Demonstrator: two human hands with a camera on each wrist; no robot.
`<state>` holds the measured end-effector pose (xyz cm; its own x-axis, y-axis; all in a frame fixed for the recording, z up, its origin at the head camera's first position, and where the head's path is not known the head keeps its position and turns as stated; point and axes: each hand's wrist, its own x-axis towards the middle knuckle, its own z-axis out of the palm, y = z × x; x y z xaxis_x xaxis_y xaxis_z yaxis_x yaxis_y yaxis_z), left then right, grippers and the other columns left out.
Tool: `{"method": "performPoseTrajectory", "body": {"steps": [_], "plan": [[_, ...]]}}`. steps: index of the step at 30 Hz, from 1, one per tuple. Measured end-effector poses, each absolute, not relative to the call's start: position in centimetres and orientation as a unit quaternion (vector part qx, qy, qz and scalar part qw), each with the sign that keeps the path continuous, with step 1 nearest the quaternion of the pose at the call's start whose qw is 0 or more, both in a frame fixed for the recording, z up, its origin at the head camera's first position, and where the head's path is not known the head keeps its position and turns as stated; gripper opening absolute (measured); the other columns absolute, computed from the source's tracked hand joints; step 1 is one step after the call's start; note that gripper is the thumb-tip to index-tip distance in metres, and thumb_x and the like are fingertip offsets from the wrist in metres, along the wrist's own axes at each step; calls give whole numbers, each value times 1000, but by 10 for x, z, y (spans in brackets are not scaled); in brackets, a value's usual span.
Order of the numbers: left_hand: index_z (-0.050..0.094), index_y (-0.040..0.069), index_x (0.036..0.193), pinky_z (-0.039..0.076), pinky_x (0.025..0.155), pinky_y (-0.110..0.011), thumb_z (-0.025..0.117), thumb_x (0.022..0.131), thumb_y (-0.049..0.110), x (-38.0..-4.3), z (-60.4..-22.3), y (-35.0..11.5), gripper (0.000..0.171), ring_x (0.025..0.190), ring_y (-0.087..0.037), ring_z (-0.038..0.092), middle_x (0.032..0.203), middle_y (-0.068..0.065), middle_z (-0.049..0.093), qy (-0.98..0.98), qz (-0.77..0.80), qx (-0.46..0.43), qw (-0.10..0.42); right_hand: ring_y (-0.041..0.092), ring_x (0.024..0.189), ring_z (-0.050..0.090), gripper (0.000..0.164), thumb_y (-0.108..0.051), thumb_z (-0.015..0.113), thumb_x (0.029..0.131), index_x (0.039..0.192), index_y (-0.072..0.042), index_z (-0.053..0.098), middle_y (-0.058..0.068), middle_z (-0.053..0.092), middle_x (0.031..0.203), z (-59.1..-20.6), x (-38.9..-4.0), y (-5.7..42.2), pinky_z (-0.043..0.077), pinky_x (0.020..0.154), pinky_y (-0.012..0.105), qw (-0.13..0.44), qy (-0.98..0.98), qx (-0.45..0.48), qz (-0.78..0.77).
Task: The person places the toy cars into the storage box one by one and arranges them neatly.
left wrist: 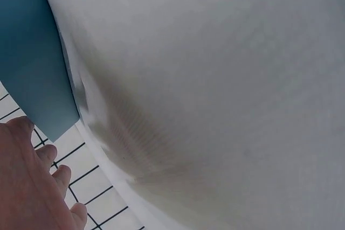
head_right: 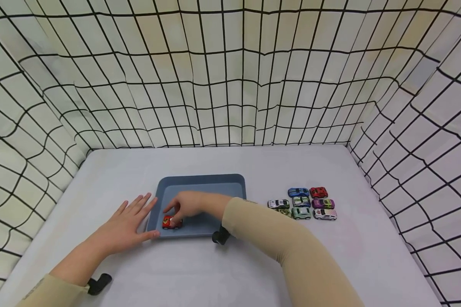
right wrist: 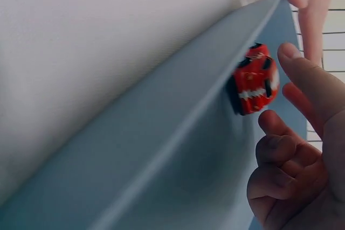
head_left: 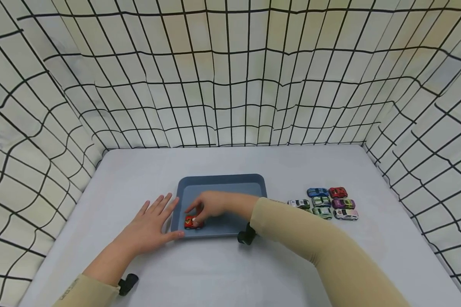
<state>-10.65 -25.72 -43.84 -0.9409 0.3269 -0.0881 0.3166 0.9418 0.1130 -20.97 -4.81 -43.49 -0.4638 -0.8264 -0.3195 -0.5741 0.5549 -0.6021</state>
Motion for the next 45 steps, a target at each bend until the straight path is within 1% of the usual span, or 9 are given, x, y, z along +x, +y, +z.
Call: {"method": "performPoseTrajectory", "body": {"steps": [8, 11, 17, 21, 26, 28, 34, 37, 45], "plan": [[16, 19, 149, 8, 111, -57, 43, 74, 79, -106, -441, -257, 100, 140, -34, 13, 154, -10, 16, 984, 52, 162, 53, 8, 81, 52, 49, -41, 72, 78, 124, -30, 60, -11, 59, 88, -426, -212, -40, 44, 64, 20, 287, 831, -417, -232], [16, 19, 149, 8, 111, -57, 43, 74, 79, -106, -441, -256, 100, 140, -33, 13, 154, -10, 15, 984, 54, 161, 53, 9, 79, 52, 50, -42, 72, 77, 124, -31, 60, -12, 59, 89, -422, -213, -33, 45, 62, 21, 283, 830, -411, -247], [14, 19, 150, 8, 111, -56, 39, 73, 81, -106, -444, -257, 102, 141, -33, 13, 155, -9, 14, 985, 51, 156, 55, 12, 80, 54, 50, -42, 73, 76, 124, -32, 60, -14, 60, 89, -415, -217, -11, 46, 66, 23, 269, 832, -407, -264], [14, 19, 150, 7, 111, -56, 41, 73, 81, -106, -447, -258, 102, 141, -32, 12, 155, -9, 13, 985, 55, 152, 56, 15, 79, 56, 50, -43, 72, 76, 124, -32, 60, -12, 61, 93, -410, -220, 9, 47, 67, 24, 261, 833, -404, -272], [13, 19, 150, 6, 112, -55, 42, 73, 80, -106, -447, -258, 102, 141, -32, 11, 155, -9, 13, 985, 58, 153, 55, 14, 68, 54, 49, -42, 71, 78, 124, -32, 60, -3, 63, 103, -401, -222, 39, 47, 62, 26, 256, 838, -394, -278], [13, 19, 150, 7, 111, -56, 41, 73, 81, -105, -447, -258, 103, 141, -32, 12, 155, -9, 13, 985, 57, 153, 53, 14, 65, 53, 48, -43, 71, 78, 123, -35, 60, -2, 63, 104, -398, -223, 52, 47, 60, 27, 252, 842, -387, -279], [12, 19, 150, 7, 111, -56, 37, 71, 84, -105, -446, -258, 105, 141, -32, 12, 155, -9, 13, 986, 53, 152, 53, 14, 66, 54, 44, -45, 72, 75, 118, -43, 60, -2, 63, 106, -391, -225, 98, 47, 62, 29, 246, 856, -352, -287], [13, 19, 150, 7, 111, -56, 38, 72, 83, -105, -445, -257, 104, 141, -33, 12, 155, -10, 13, 985, 55, 152, 55, 15, 67, 54, 44, -44, 72, 76, 118, -41, 60, 0, 63, 107, -390, -225, 123, 47, 61, 29, 244, 862, -337, -291], [13, 18, 150, 6, 111, -57, 45, 74, 79, -104, -443, -257, 102, 140, -34, 12, 154, -11, 13, 985, 56, 151, 57, 18, 70, 55, 48, -40, 72, 78, 123, -28, 61, 2, 63, 109, -397, -221, 185, 48, 61, 32, 250, 880, -289, -280]]}}
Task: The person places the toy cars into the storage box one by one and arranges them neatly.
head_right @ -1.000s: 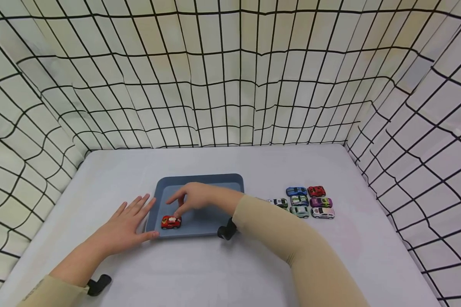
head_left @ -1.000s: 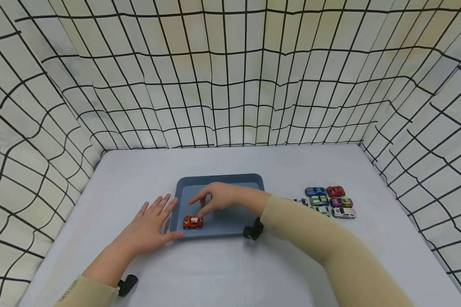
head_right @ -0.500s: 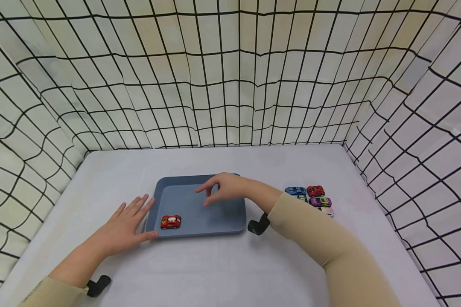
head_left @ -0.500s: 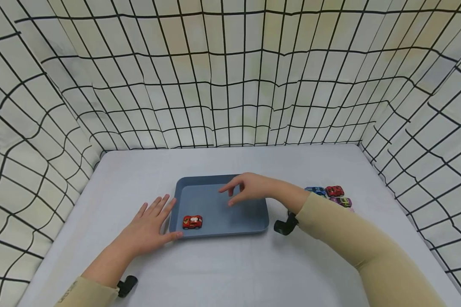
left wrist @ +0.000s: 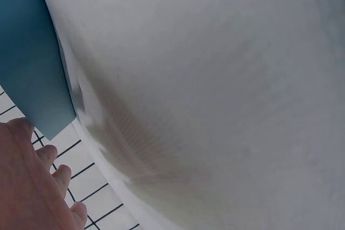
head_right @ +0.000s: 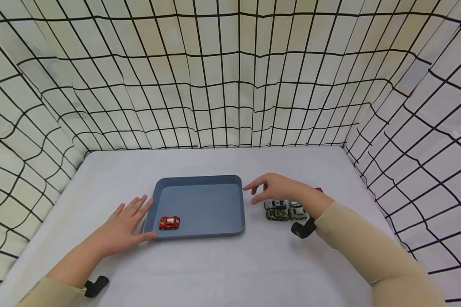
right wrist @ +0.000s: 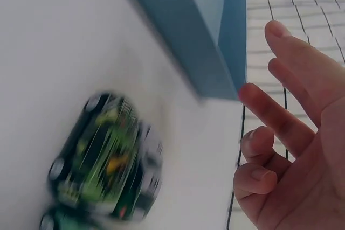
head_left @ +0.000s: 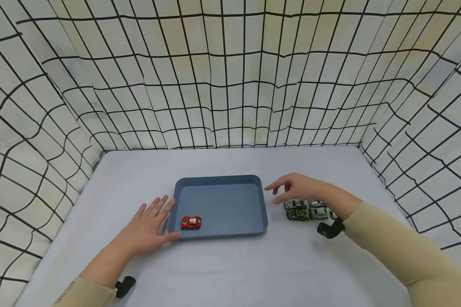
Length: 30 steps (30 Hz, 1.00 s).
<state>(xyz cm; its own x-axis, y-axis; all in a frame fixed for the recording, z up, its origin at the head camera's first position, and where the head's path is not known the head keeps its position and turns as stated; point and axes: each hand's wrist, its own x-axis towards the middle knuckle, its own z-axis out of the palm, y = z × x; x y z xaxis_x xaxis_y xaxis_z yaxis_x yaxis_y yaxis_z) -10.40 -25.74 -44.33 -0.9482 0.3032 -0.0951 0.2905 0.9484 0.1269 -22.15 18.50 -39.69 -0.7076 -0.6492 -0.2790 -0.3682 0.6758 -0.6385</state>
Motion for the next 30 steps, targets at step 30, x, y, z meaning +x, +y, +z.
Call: {"method": "performPoseTrajectory", "body": {"steps": [30], "plan": [[11, 20, 150, 6, 112, -55, 44, 73, 80, -105, -448, -258, 103, 141, -32, 11, 155, -9, 12, 986, 58, 143, 59, 14, 89, 60, 35, -23, 72, 80, 115, -25, 66, -4, 62, 103, -415, -238, 241, 52, 79, 31, 308, 888, -245, -235]]}}
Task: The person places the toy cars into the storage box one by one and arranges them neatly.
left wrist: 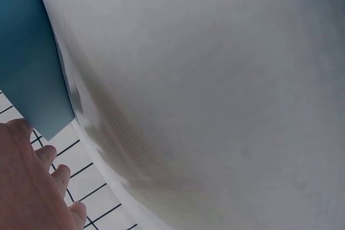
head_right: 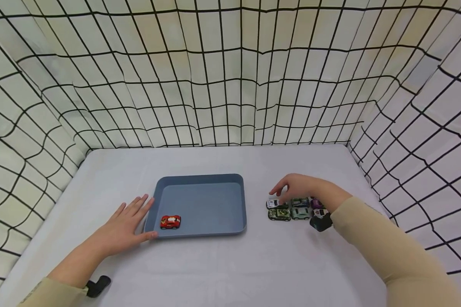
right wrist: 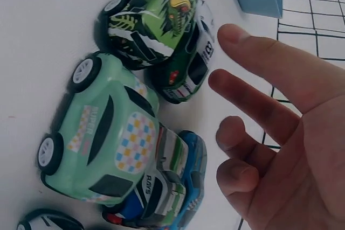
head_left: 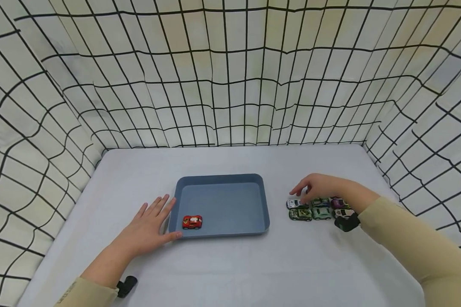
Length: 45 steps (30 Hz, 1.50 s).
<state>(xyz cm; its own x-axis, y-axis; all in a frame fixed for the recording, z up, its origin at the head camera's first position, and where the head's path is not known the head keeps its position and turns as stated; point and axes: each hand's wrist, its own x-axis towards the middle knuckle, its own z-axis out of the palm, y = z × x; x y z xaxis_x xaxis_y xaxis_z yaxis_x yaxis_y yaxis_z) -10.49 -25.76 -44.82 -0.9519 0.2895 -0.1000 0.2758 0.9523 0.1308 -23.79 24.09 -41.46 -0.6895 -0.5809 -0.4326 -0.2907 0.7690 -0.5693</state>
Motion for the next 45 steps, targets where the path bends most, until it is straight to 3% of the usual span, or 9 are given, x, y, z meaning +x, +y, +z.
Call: {"method": "performPoseTrajectory", "body": {"steps": [12, 19, 26, 33, 41, 45], "plan": [[13, 20, 150, 8, 112, -54, 43, 72, 80, -104, -447, -257, 103, 141, -32, 13, 155, -8, 13, 986, 62, 144, 50, 14, 89, 58, 39, -13, 71, 78, 114, -29, 66, -4, 60, 103, -424, -240, 238, 51, 74, 28, 328, 891, -242, -197], [14, 19, 150, 6, 112, -54, 46, 73, 79, -102, -447, -257, 102, 141, -32, 12, 155, -8, 12, 986, 70, 143, 53, 14, 79, 53, 45, -10, 71, 78, 117, -30, 65, -5, 58, 100, -426, -237, 236, 48, 65, 27, 312, 895, -273, -165], [13, 19, 150, 7, 112, -54, 46, 74, 78, -102, -447, -257, 101, 141, -32, 12, 155, -8, 12, 986, 70, 145, 54, 11, 87, 51, 46, -8, 69, 78, 114, -38, 64, -9, 58, 112, -432, -236, 234, 48, 73, 26, 302, 902, -274, -140], [13, 19, 150, 7, 112, -55, 45, 74, 78, -102, -447, -257, 102, 141, -32, 12, 155, -7, 11, 986, 67, 146, 52, 15, 92, 49, 50, -7, 66, 75, 113, -41, 64, -7, 57, 109, -431, -237, 232, 45, 73, 29, 299, 907, -264, -134], [11, 19, 150, 7, 112, -54, 45, 74, 78, -105, -448, -257, 102, 141, -31, 11, 155, -7, 10, 985, 66, 145, 59, 16, 78, 49, 48, -10, 66, 78, 119, -35, 62, -3, 55, 101, -419, -242, 229, 45, 62, 30, 296, 898, -268, -187], [11, 19, 150, 7, 112, -54, 45, 74, 78, -105, -447, -257, 102, 141, -32, 11, 155, -8, 11, 986, 64, 145, 59, 19, 86, 50, 47, -15, 68, 79, 123, -32, 60, -4, 55, 101, -409, -247, 227, 45, 67, 30, 283, 898, -269, -204]]}}
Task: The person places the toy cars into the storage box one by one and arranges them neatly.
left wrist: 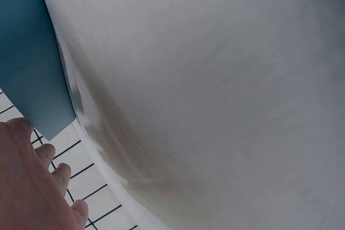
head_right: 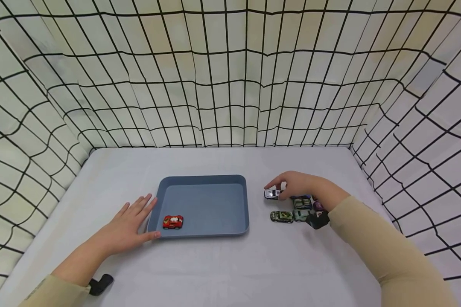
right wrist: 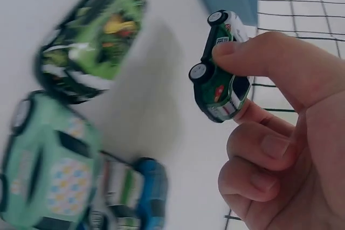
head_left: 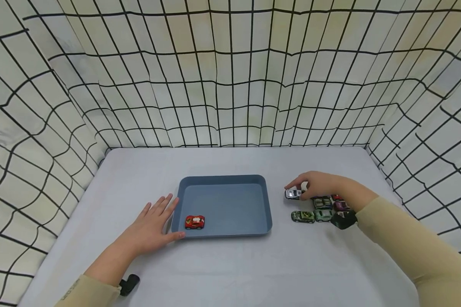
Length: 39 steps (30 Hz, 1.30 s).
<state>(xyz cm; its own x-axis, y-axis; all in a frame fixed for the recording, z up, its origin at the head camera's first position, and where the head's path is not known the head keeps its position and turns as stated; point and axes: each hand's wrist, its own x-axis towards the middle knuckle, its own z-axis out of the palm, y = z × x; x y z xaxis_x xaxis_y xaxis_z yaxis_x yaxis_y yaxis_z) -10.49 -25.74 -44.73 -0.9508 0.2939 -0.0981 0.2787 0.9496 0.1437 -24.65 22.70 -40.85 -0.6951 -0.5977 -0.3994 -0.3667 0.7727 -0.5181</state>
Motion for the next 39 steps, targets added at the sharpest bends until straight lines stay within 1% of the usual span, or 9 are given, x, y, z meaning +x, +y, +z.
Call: {"method": "performPoseTrajectory", "body": {"steps": [3, 8, 11, 15, 21, 25, 31, 33, 39], "plan": [[11, 19, 150, 7, 112, -55, 45, 74, 78, -105, -447, -258, 102, 141, -32, 12, 155, -8, 11, 985, 67, 145, 59, 19, 87, 51, 47, -19, 68, 80, 125, -31, 59, -4, 56, 102, -401, -250, 223, 46, 69, 30, 283, 895, -269, -214], [12, 19, 150, 8, 112, -55, 43, 73, 80, -105, -447, -259, 102, 141, -32, 12, 155, -8, 11, 985, 64, 146, 58, 15, 63, 48, 48, -15, 68, 81, 126, -30, 58, 0, 54, 103, -390, -253, 213, 46, 61, 31, 298, 882, -273, -241], [13, 19, 150, 8, 112, -55, 43, 73, 80, -106, -448, -260, 102, 141, -32, 12, 155, -7, 11, 986, 62, 147, 56, 13, 58, 46, 48, -15, 68, 81, 123, -36, 59, 1, 54, 102, -386, -254, 205, 45, 59, 30, 298, 879, -282, -244], [13, 19, 150, 7, 112, -55, 44, 73, 79, -106, -448, -260, 102, 141, -32, 12, 155, -8, 11, 986, 62, 148, 53, 13, 60, 48, 48, -17, 68, 80, 122, -38, 59, 0, 54, 100, -384, -257, 191, 44, 60, 31, 293, 878, -294, -239], [12, 19, 150, 8, 112, -55, 39, 72, 82, -106, -447, -260, 104, 141, -32, 12, 155, -8, 11, 986, 59, 148, 57, 16, 63, 52, 47, -21, 68, 80, 125, -32, 59, -1, 57, 100, -383, -262, 161, 45, 61, 31, 297, 871, -302, -248], [12, 19, 150, 7, 112, -55, 37, 71, 83, -106, -448, -261, 104, 141, -32, 12, 155, -8, 11, 986, 59, 148, 55, 16, 69, 55, 46, -23, 68, 80, 123, -34, 60, -2, 58, 101, -384, -266, 138, 46, 63, 31, 299, 865, -314, -254], [12, 19, 150, 6, 112, -54, 43, 73, 80, -107, -449, -260, 103, 141, -32, 11, 155, -8, 11, 985, 62, 150, 55, 17, 89, 55, 44, -24, 69, 80, 120, -41, 60, -5, 59, 102, -386, -267, 101, 46, 70, 30, 302, 859, -333, -244], [12, 19, 150, 6, 112, -54, 44, 73, 80, -106, -448, -260, 103, 141, -32, 11, 155, -8, 11, 985, 61, 151, 54, 16, 93, 53, 44, -24, 69, 80, 120, -40, 60, -6, 59, 102, -388, -267, 87, 46, 72, 29, 300, 858, -344, -235], [12, 19, 150, 7, 112, -55, 44, 72, 81, -107, -447, -259, 105, 141, -32, 11, 155, -10, 12, 985, 59, 150, 54, 13, 91, 52, 43, -24, 68, 81, 122, -37, 60, -8, 59, 100, -402, -265, 46, 45, 72, 27, 298, 850, -376, -218]]}}
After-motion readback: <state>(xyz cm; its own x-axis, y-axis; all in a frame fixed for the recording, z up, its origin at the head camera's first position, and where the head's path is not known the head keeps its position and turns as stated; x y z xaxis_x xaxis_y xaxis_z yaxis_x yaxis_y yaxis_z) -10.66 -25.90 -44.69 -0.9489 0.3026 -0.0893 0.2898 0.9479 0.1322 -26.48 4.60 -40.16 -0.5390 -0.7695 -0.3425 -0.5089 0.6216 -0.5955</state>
